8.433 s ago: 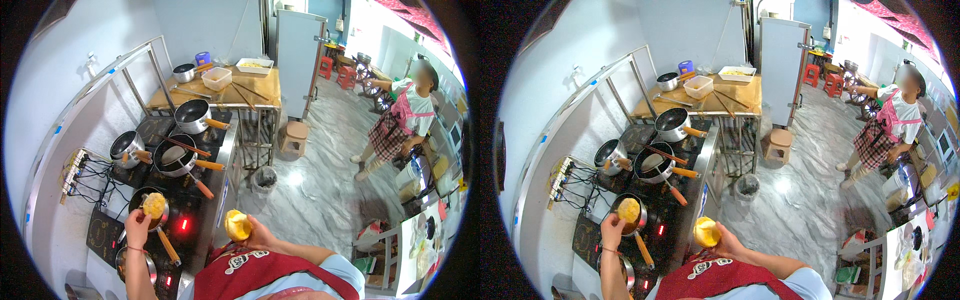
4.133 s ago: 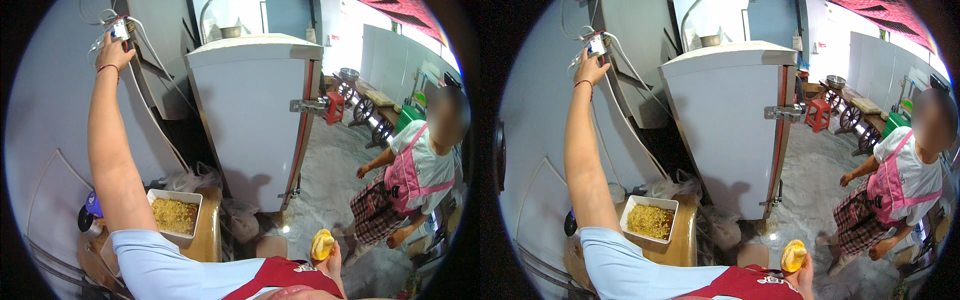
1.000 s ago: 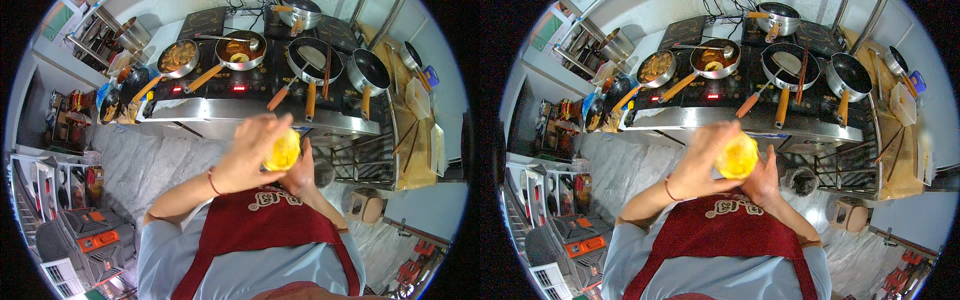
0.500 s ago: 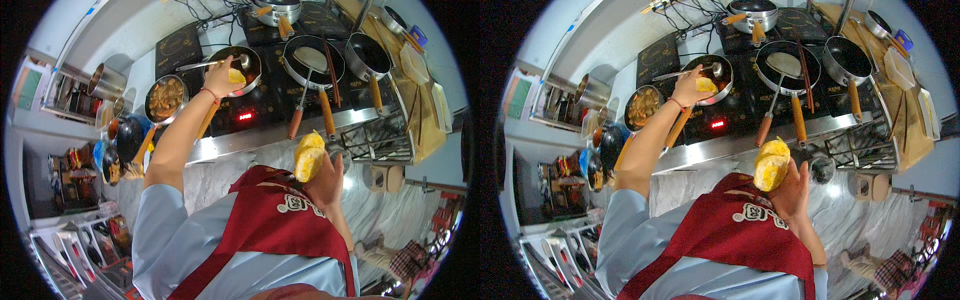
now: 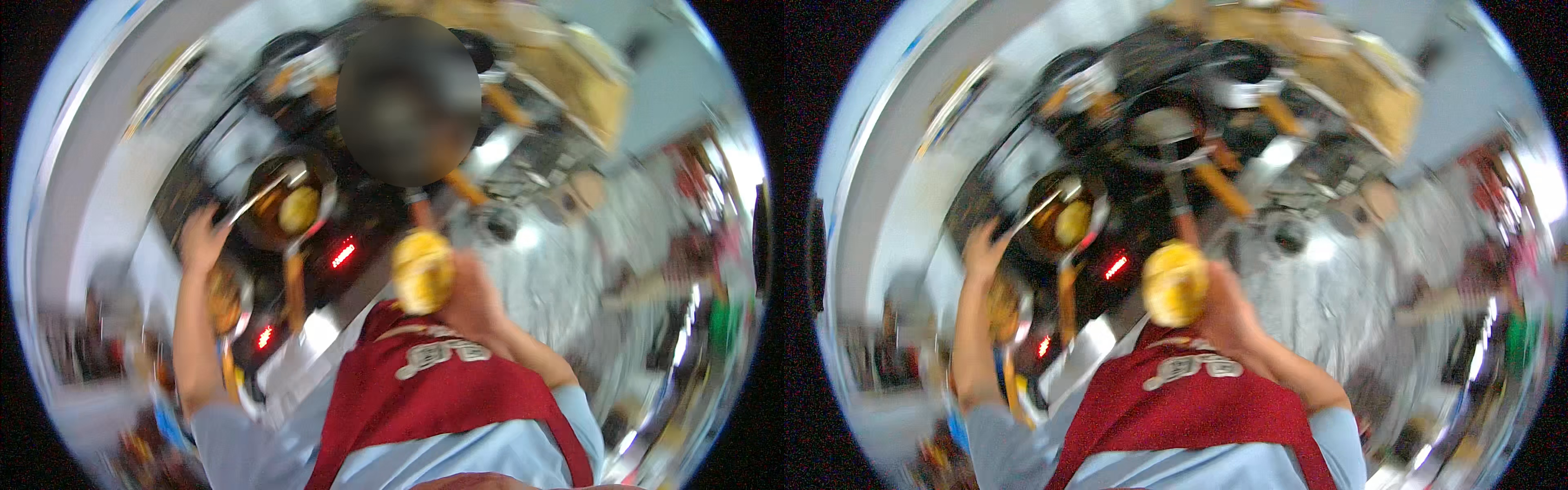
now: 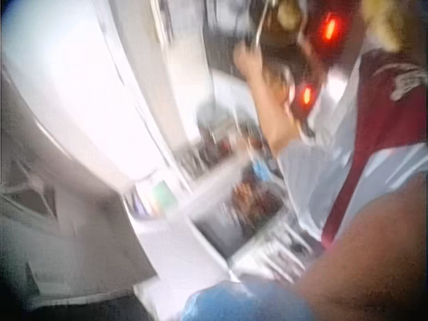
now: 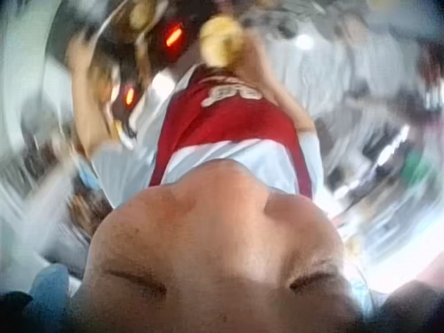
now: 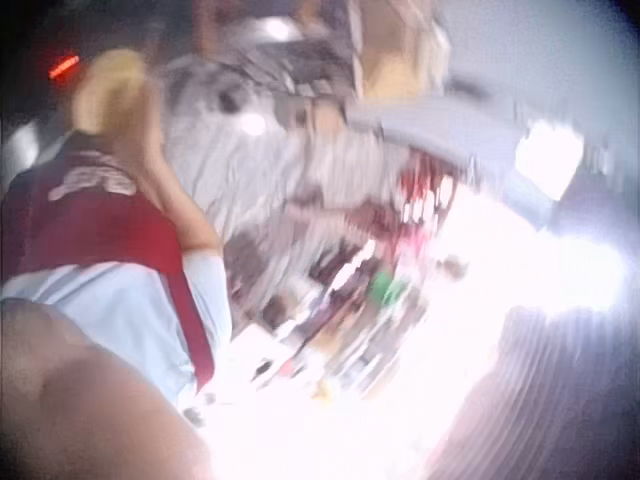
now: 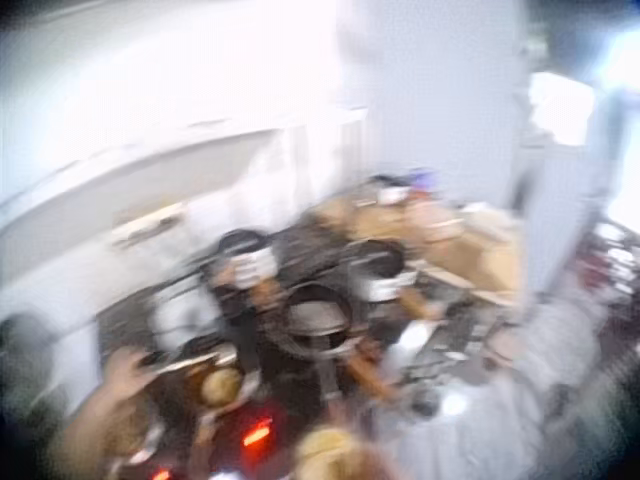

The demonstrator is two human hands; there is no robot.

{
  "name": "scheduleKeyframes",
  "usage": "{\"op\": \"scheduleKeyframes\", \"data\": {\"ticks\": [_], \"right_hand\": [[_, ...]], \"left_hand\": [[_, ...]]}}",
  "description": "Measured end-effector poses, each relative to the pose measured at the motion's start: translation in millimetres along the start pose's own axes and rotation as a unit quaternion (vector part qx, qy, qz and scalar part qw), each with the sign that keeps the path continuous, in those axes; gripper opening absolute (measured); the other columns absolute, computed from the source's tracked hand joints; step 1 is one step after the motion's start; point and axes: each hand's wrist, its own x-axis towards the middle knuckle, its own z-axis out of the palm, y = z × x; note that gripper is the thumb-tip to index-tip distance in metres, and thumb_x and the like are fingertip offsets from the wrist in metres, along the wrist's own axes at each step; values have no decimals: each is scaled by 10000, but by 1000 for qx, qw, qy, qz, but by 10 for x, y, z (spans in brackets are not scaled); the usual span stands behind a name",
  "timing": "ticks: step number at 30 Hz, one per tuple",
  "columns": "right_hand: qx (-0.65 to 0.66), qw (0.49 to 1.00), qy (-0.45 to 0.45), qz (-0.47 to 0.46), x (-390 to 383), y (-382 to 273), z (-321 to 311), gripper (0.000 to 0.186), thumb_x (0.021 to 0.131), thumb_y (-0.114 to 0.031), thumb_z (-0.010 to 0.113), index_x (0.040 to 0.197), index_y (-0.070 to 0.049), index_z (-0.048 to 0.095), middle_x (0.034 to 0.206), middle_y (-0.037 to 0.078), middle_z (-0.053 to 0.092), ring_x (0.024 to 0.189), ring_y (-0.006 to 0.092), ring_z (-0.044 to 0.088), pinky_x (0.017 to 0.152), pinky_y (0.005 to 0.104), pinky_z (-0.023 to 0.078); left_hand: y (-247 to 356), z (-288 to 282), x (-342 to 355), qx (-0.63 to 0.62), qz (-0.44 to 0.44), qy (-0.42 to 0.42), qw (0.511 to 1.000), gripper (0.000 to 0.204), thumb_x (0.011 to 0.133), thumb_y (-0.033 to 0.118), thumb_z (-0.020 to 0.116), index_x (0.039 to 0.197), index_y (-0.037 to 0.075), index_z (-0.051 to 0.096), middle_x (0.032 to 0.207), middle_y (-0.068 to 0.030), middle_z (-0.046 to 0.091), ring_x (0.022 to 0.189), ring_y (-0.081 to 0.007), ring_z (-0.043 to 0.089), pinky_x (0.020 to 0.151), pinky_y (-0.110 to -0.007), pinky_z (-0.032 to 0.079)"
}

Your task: The person fries items in a small pan on a stove, using a slotted spoon and chopsticks to turn and move them, and later holds a large bowl over the stove.

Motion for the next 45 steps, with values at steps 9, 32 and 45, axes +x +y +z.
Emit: {"op": "scheduleKeyframes", "data": {"ticks": [9, 32, 45], "right_hand": [[21, 995, -74, -60, 112, -66, 237, 512, 953, -435, 271, 1400, -404, 22, 1275, 46, 471, 1099, 194, 519, 897, 378, 446], [39, 997, -37, -58, -111, -192, 259, 458, 946, -464, 254, 1372, -296, 280, 1277, 28, 474, 1132, 208, 497, 966, 394, 389], [58, 989, -120, -64, -91, -223, 136, 618, 920, -519, 254, 1373, -99, 272, 1375, 46, 362, 1233, 215, 396, 1042, 374, 285]], "left_hand": [[417, -382, 143, 5, 126, 54, 991, 341, 773, 157, 641, 1072, 25, 545, 1130, -130, 535, 1154, -327, 423, 946, -443, 334], [2723, -928, -662, -130, 497, -27, 857, 671, 667, 335, 720, 1211, 44, 455, 1224, -138, 456, 1203, -370, 361, 979, -471, 278], [3024, -835, -682, -89, 514, -31, 853, 663, 622, 291, 731, 1189, 57, 479, 1209, -144, 451, 1186, -340, 378, 966, -473, 295]]}}
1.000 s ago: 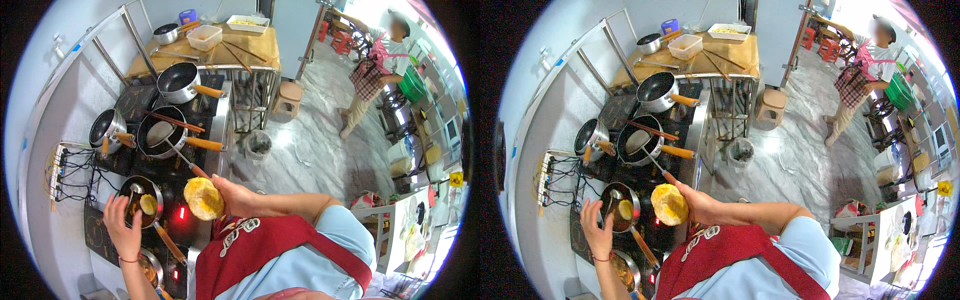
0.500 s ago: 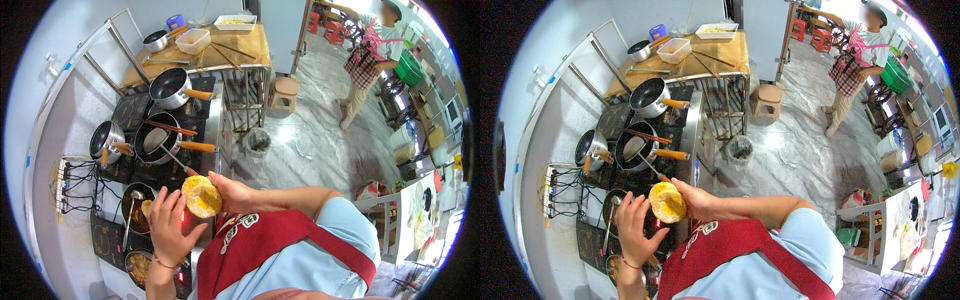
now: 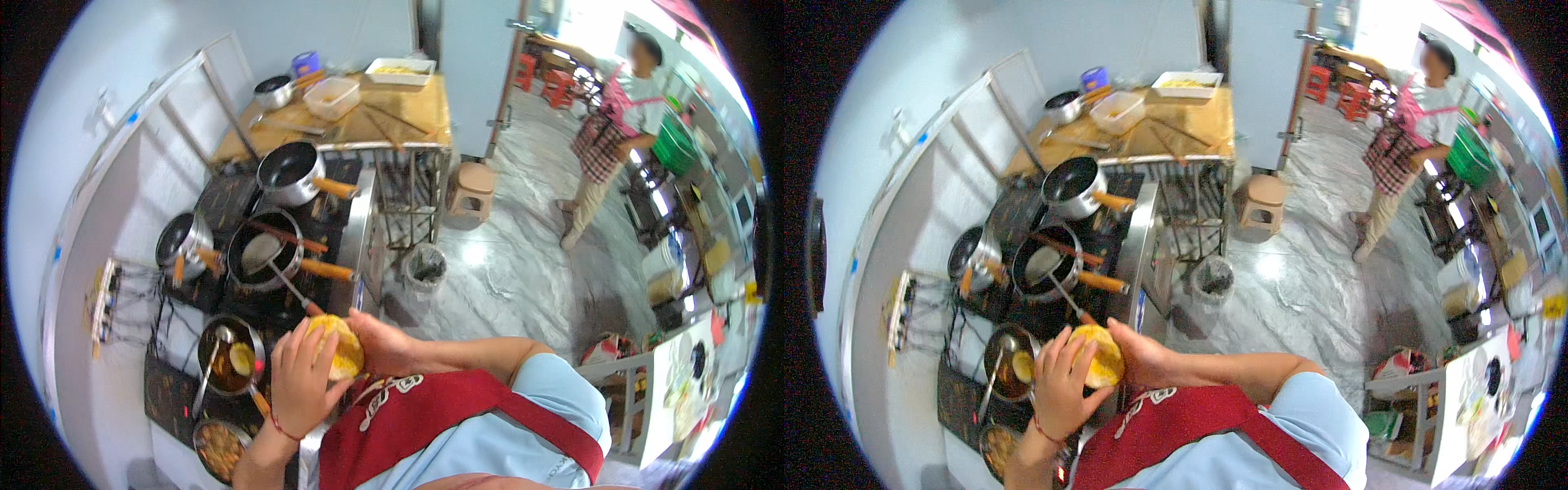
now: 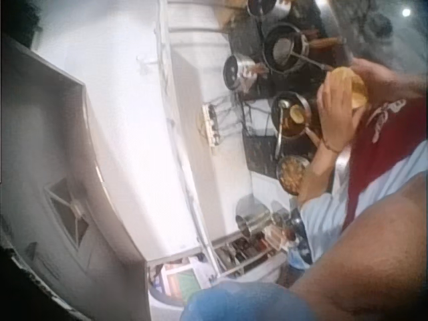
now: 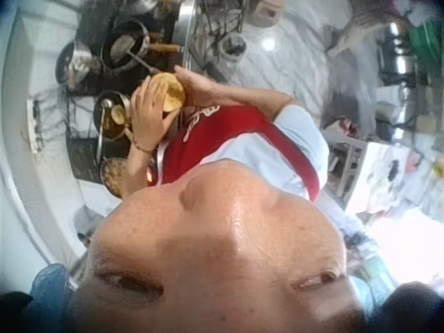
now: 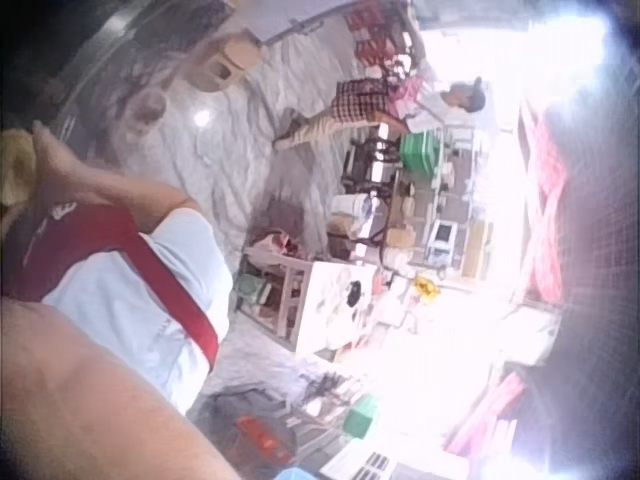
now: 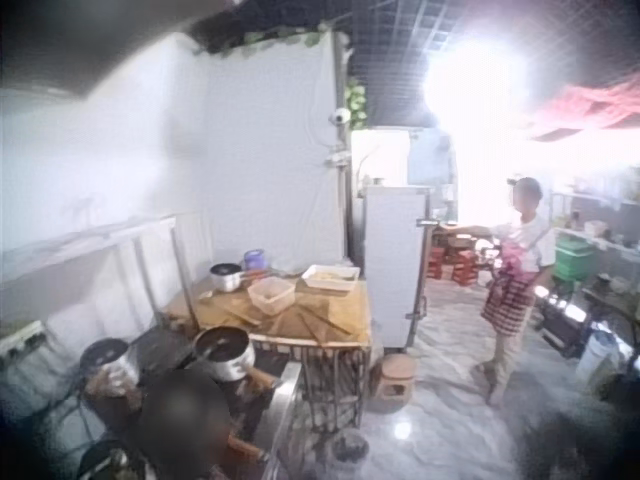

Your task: The person fries items in a small pan on a stove, using a slotted spoon and chopsticks to turn and move them, and later holds a large bowl over the stove.

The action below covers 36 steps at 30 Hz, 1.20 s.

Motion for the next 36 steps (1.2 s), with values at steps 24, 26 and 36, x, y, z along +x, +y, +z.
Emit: {"op": "scheduleKeyframes", "data": {"ticks": [24, 26, 36], "right_hand": [[-22, 979, 111, 167, 378, 357, 126, 434, 949, -363, 314, 1305, -119, 355, 1264, 75, 467, 1153, 244, 473, 973, 414, 380], [-81, 979, 139, 125, 435, 380, 181, 405, 947, -324, 322, 1284, -103, 362, 1273, 91, 457, 1144, 269, 480, 926, 425, 429], [-221, 959, 155, 82, 689, 452, 115, 430, 923, -150, 353, 1347, -122, 288, 1284, 107, 434, 1145, 259, 481, 905, 433, 449]], "left_hand": [[-198, -33, -786, -39, -149, 152, 976, 815, 535, 229, 773, 1266, 113, 429, 1144, -96, 490, 1122, -286, 432, 953, -420, 349], [-426, -265, -910, -17, -217, 155, 964, 847, 528, 228, 782, 1279, 103, 411, 1148, -113, 505, 1116, -299, 437, 957, -426, 342], [-1982, 793, -1707, 8, -344, 30, 938, 843, 615, 295, 753, 1323, 91, 343, 1233, -178, 458, 1172, -337, 396, 986, -420, 320]]}}
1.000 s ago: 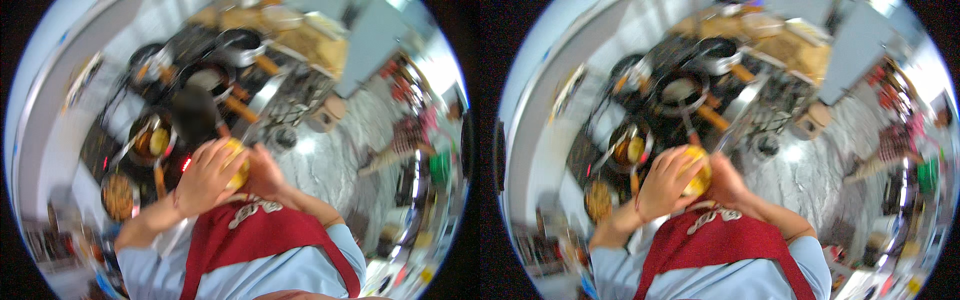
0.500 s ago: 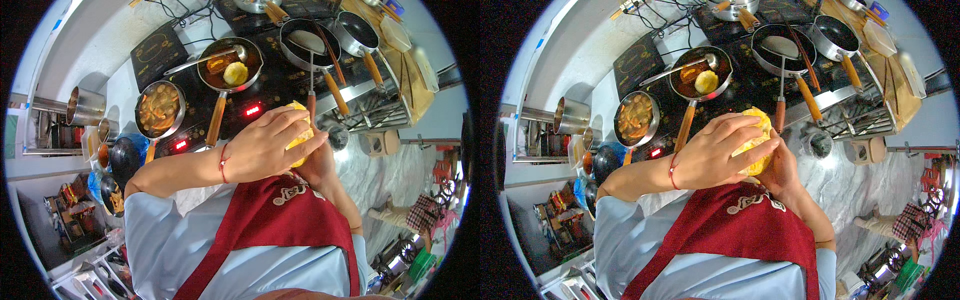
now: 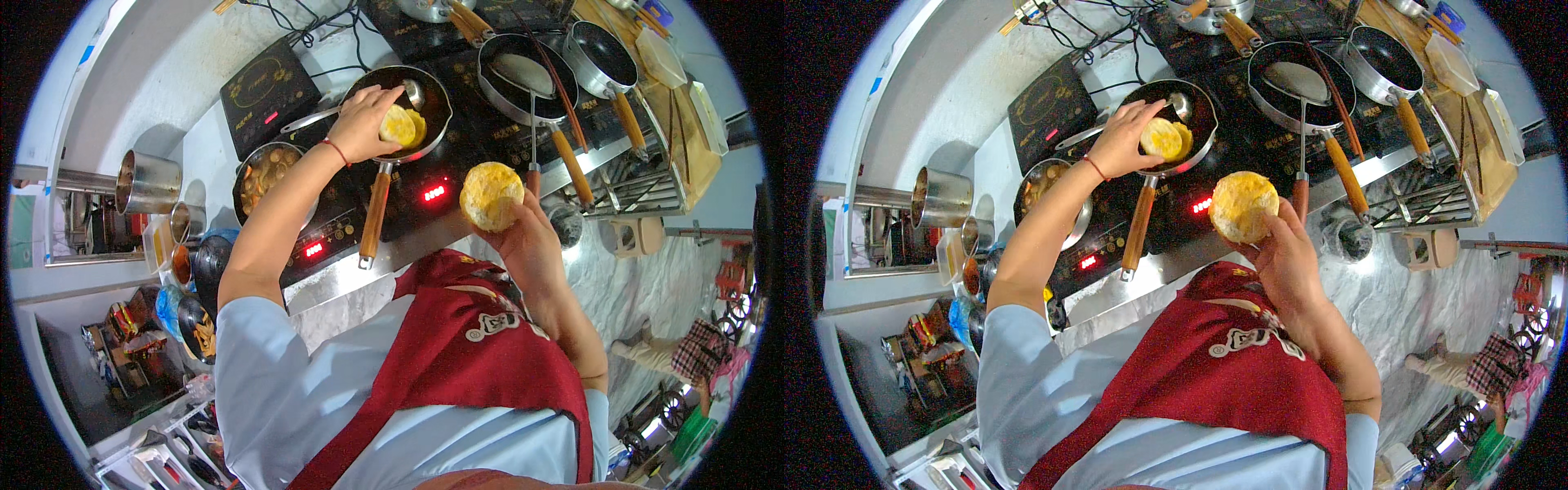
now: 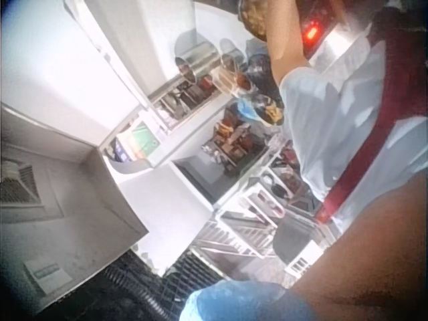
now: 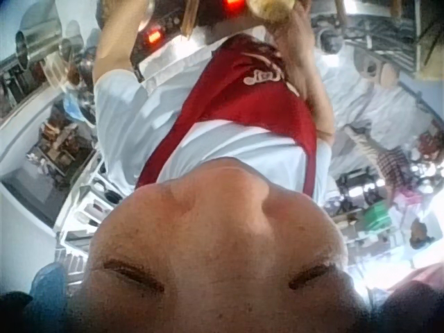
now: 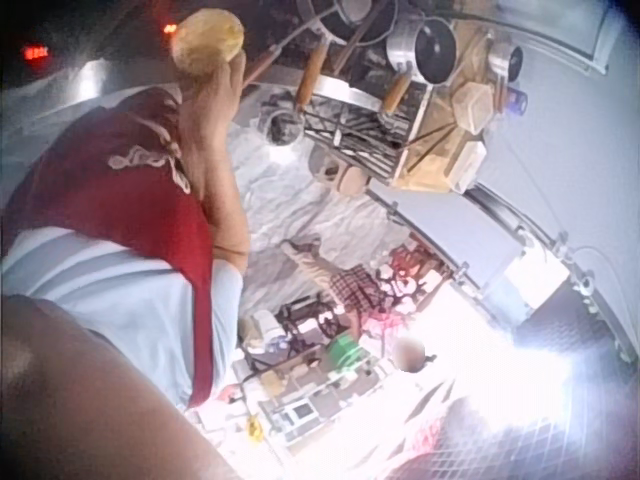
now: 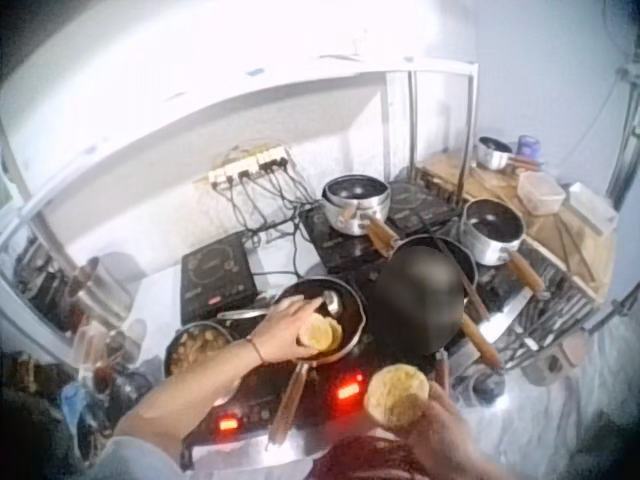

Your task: The person fries items in a small pan on a stove, using a slotted spoon and chopsticks to turn and move them, and later holds a large bowl over the stove.

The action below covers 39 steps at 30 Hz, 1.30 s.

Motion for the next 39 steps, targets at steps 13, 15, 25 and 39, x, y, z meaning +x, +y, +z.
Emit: {"op": "scheduleKeyframes", "data": {"ticks": [13, 15, 25, 39], "right_hand": [[-536, 820, -10, -203, 1391, -73, 243, 252, 807, -122, 542, 1035, -16, 563, 953, 152, 594, 857, 247, 591, 768, 317, 459], [-598, 769, -9, -226, 1504, -22, 313, 254, 780, -127, 557, 1016, -35, 574, 957, 161, 590, 868, 293, 586, 771, 345, 461], [-765, 576, -12, -287, 1863, 160, 534, 205, 776, -155, 520, 961, -86, 575, 984, 118, 565, 964, 302, 537, 788, 400, 465], [-517, 795, -89, -303, -481, -1384, -449, 111, 862, -130, 535, 826, -26, 540, 908, 95, 620, 885, 252, 602, 762, 373, 484]], "left_hand": [[-968, -184, -456, 40, -252, -135, 957, 327, 796, 307, 611, 1010, 62, 575, 896, -134, 559, 859, -315, 541, 748, -386, 436], [-983, -173, -458, 21, -212, -111, 971, 262, 812, 284, 597, 915, 46, 562, 833, -137, 537, 791, -324, 531, 706, -386, 430], [-740, -503, -484, -50, -158, -4, 986, 200, 832, 194, 578, 789, 11, 508, 739, -150, 515, 687, -321, 521, 615, -386, 403], [-467, -619, -745, -68, -169, 63, 981, 187, 836, 112, 571, 761, -9, 450, 671, -145, 425, 628, -332, 412, 642, -391, 382]]}}
